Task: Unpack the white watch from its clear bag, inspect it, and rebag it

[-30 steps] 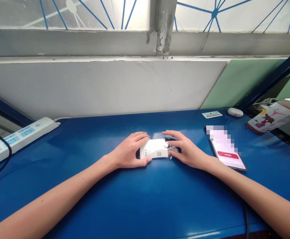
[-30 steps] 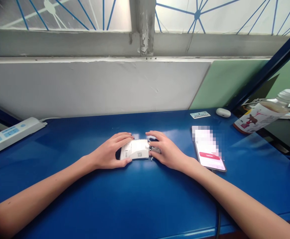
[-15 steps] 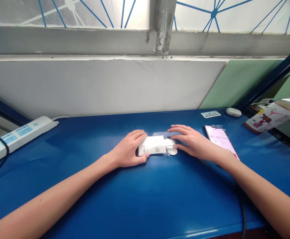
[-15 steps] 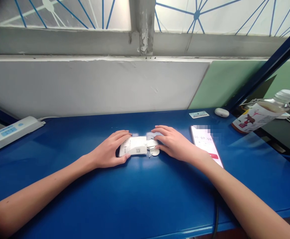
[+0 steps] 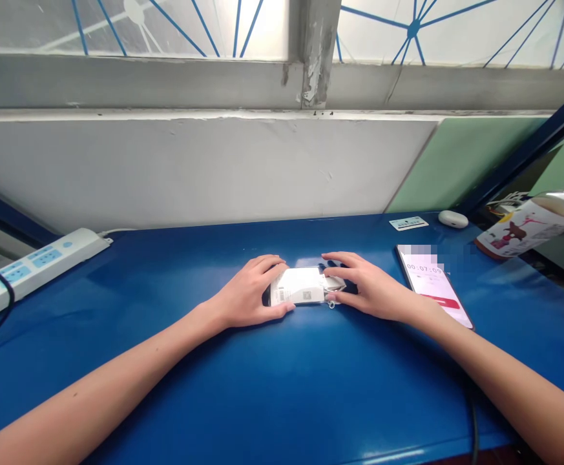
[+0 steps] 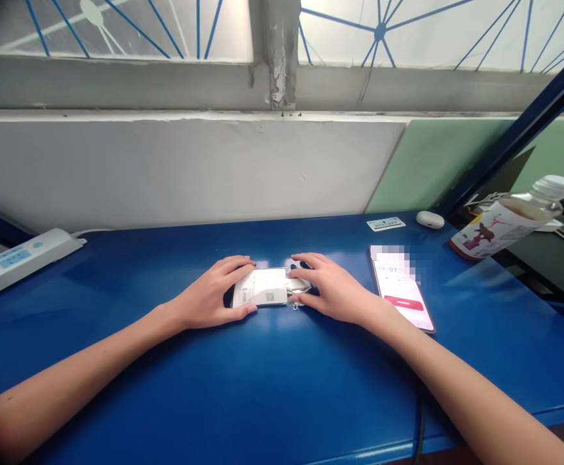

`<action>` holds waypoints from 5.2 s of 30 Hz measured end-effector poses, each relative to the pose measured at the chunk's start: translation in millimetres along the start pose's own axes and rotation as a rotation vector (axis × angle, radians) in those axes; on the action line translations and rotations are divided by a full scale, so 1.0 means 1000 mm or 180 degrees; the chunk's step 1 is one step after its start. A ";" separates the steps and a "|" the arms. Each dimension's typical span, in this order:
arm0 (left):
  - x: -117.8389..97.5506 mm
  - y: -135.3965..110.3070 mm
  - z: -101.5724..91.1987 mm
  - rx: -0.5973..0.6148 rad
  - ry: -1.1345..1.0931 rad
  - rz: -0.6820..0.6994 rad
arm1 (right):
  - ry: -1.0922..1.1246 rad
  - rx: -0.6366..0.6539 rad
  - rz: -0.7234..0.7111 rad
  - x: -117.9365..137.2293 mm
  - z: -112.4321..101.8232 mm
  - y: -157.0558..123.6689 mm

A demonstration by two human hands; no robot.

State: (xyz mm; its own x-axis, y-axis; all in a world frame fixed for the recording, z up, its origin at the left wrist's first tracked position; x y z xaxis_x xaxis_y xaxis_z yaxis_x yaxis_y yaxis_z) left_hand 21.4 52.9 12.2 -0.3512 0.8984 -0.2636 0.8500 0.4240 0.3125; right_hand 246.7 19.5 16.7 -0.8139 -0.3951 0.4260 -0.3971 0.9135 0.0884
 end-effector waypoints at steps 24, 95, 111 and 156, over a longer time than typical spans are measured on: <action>0.000 0.002 -0.005 -0.0130 0.0062 -0.0088 | -0.0482 -0.0784 -0.0532 0.001 -0.026 0.000; -0.060 0.017 -0.001 -0.0671 -0.4855 -0.1929 | 0.5710 0.1708 0.0770 0.082 0.013 0.070; -0.062 0.017 0.013 -0.0738 -0.5389 -0.2427 | 0.5866 0.1481 0.0723 0.085 0.021 0.079; -0.051 0.017 0.010 -0.0758 -0.5578 -0.1787 | 0.5576 0.1313 0.0578 0.073 -0.001 0.083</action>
State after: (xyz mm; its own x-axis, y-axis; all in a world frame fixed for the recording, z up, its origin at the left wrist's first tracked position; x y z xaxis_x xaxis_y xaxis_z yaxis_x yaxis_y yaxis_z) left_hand 58.2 13.2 21.7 0.3517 -0.4000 -0.8464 0.6712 0.7380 -0.0699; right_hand 154.3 66.7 55.8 0.3796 0.4950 0.7816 -0.6544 0.7408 -0.1513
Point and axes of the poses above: each hand's wrist, its own y-axis towards the middle knuckle, its own z-axis out of the palm, x = y × z, the point moved 5 cm from there along y, towards the middle knuckle, and after that the axes turned 9 degrees about z, right-handed, at the moved point
